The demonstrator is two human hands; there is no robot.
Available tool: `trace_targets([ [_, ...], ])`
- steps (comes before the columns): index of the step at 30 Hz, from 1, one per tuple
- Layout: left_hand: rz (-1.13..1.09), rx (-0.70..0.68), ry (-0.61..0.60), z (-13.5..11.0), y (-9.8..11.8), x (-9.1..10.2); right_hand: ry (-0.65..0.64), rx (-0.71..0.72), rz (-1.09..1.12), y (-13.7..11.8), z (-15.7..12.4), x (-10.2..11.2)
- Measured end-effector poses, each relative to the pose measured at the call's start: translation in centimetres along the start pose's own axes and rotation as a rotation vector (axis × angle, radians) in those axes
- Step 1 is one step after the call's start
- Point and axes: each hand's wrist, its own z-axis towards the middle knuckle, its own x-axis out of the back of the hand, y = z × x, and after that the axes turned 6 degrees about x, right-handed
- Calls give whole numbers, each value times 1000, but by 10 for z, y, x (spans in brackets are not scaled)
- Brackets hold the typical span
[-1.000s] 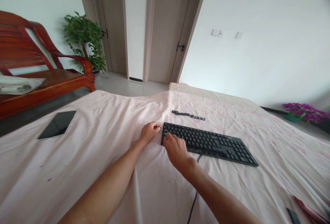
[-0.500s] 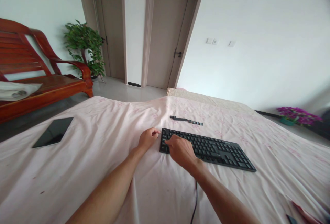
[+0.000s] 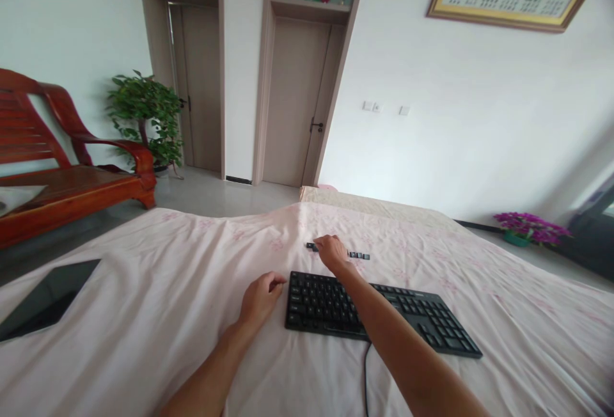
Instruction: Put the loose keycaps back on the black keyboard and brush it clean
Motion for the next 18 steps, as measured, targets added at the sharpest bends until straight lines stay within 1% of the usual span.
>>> trace_targets([
  [4, -16, -13, 5, 1, -1, -1, -25, 39, -68, -6, 19, -11],
  [7, -22, -9, 8, 2, -2, -2, -40, 86, -134, -11, 29, -18],
  [12, -9, -4, 10, 2, -1, -1, -73, 141, -239, -15, 34, -23],
  [18, 16, 10, 2, 1, 0, 1, -91, 209, -279, -18, 36, -27],
])
